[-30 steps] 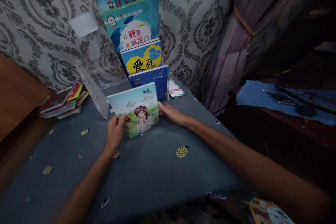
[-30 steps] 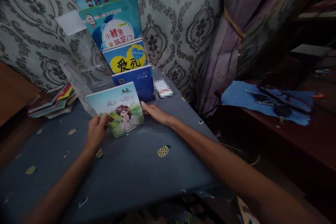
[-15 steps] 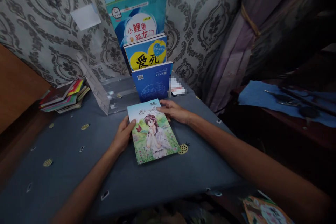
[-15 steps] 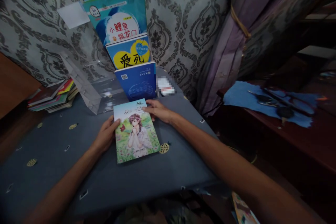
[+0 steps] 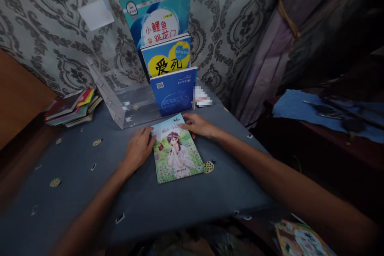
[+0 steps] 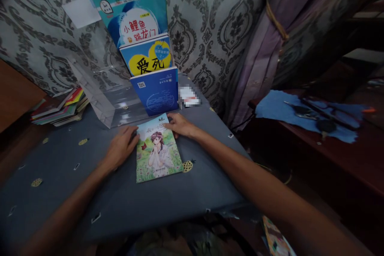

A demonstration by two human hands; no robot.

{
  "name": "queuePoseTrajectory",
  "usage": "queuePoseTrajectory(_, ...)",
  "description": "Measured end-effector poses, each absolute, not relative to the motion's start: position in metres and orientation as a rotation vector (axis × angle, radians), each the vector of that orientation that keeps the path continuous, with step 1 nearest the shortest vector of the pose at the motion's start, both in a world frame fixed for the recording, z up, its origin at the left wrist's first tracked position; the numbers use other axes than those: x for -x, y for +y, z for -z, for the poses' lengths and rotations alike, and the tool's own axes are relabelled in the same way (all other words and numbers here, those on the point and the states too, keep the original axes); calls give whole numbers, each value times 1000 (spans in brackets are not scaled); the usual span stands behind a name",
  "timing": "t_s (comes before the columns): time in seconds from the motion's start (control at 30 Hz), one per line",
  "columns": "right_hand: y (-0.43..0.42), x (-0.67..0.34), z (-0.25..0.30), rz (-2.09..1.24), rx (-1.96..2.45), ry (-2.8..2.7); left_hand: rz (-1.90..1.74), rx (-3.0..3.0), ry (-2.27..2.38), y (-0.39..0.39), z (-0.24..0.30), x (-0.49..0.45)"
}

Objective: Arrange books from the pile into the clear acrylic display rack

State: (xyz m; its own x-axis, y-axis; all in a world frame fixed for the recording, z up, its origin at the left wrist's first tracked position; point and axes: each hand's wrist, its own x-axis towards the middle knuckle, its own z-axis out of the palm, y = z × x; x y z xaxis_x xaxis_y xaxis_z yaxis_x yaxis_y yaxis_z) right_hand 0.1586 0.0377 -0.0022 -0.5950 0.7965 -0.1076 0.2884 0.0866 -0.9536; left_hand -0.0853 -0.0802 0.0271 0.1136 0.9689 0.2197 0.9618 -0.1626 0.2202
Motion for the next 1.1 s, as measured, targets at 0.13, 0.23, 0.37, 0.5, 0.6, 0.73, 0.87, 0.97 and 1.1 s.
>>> queuePoseTrajectory(0.13, 30, -161, -13, -772, 1380, -2210, -378, -2473, 1969, -74, -15, 77)
queuePoseTrajectory(0.23, 15, -155, -21, -366, 1372, -2300, -412, -2493, 1999, -71, -3, 77)
queuePoseTrajectory(0.37, -7, -137, -11, -412, 782, -2491, -538, -2520, 1973, -70, 9, 81)
queuePoseTrajectory(0.5, -13, -127, 4, -458, 597, -2636, -590, -2539, 1956, -70, 14, 83)
queuePoseTrajectory(0.6, -4, -133, 5, -423, 734, -2638, -573, -2539, 1974, -70, 14, 83)
queuePoseTrajectory(0.73, 17, -150, -5, -341, 1050, -2582, -539, -2533, 1989, -71, 12, 83)
queuePoseTrajectory(0.87, 30, -162, -7, -382, 1153, -2493, -538, -2542, 1994, -71, 11, 82)
queuePoseTrajectory(0.97, 33, -164, -5, -426, 1096, -2464, -509, -2567, 2004, -71, 8, 82)
queuePoseTrajectory(1.1, 33, -163, -6, -474, 1076, -2479, -391, -2643, 1909, -69, 1, 76)
